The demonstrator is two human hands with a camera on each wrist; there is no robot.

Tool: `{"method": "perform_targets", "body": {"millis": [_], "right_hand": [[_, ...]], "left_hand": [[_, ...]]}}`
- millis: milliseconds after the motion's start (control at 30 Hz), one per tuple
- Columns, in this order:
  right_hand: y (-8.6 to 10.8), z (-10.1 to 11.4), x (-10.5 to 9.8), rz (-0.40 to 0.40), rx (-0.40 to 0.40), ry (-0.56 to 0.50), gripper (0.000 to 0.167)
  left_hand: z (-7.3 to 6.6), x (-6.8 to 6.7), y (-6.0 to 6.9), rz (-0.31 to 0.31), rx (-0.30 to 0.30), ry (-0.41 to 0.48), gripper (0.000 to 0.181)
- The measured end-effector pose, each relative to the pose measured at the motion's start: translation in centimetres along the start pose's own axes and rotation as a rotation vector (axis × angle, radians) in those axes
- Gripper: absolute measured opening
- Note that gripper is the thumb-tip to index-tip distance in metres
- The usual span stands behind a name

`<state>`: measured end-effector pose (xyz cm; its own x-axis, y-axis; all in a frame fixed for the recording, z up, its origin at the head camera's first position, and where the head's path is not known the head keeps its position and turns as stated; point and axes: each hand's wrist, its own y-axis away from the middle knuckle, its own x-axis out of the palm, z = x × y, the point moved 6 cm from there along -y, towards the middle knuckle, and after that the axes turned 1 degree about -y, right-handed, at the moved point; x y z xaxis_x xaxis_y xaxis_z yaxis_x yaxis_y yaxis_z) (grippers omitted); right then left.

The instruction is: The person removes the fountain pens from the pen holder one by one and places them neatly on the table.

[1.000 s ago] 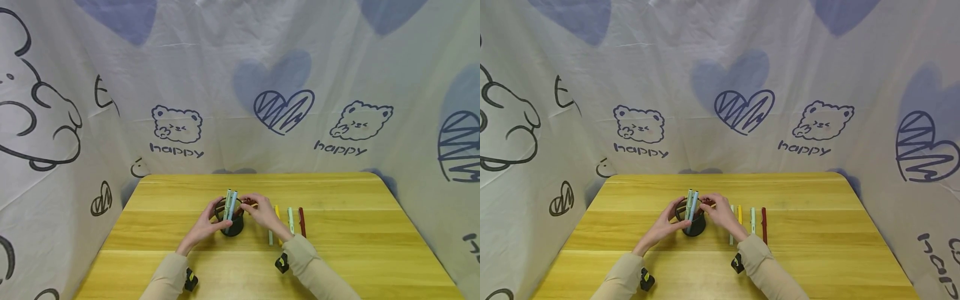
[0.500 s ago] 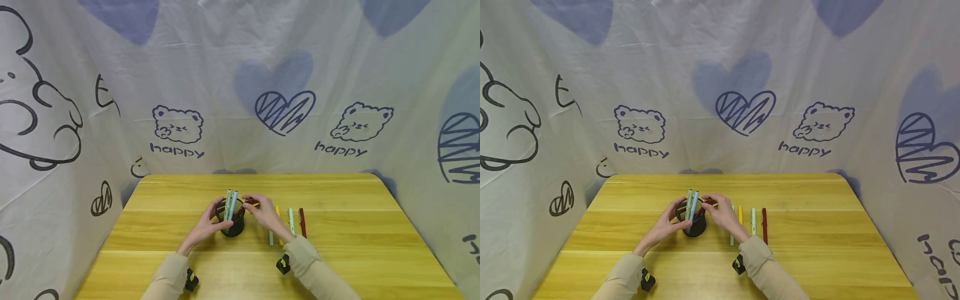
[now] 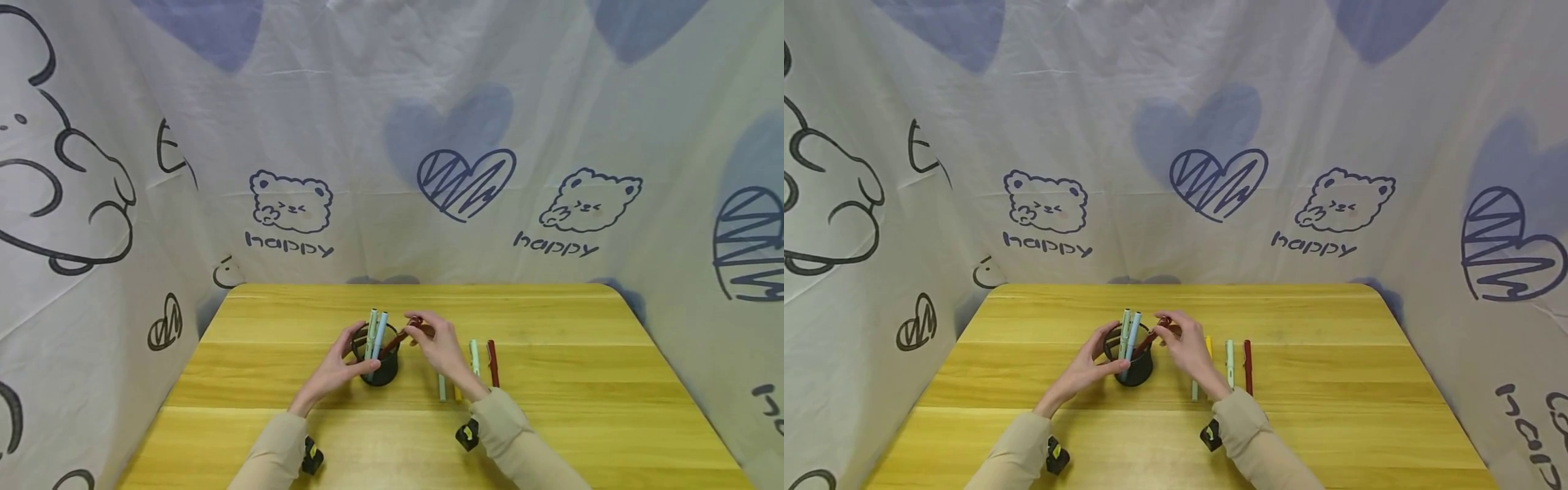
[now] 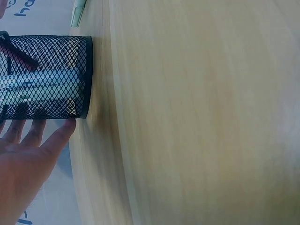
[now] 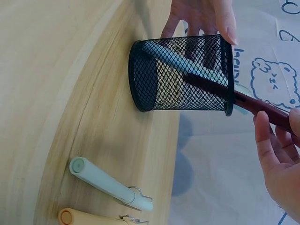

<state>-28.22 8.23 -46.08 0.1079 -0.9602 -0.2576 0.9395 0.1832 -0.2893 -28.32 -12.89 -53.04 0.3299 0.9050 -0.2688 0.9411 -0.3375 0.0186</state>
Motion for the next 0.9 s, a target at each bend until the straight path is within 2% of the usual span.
{"method": "perform_targets", "body": {"millis": [333,533,733,900], "right_hand": [[0.6,0.0,-0.6,-0.040,-0.018,-0.094,0.027],[1.0,-0.4,-1.0,-0.073,0.031,-0.165,0.029],[1.2,-0.5,-1.4,-0.116,0.046,-0.184,0.030],[1.5,-0.5,-1.8,-0.162,0.021,-0.210,0.030]], "left_hand": [[0.1,0.0,-0.1,0.007,0.017,-0.003,0.085],[0.1,0.0,-0.1,0.001,0.005,-0.001,0.086],[0.1,-0.1,-0.1,-0.007,-0.005,0.001,0.087],[0.2,0.0,-0.2,0.003,0.012,-0.011,0.087]]}}
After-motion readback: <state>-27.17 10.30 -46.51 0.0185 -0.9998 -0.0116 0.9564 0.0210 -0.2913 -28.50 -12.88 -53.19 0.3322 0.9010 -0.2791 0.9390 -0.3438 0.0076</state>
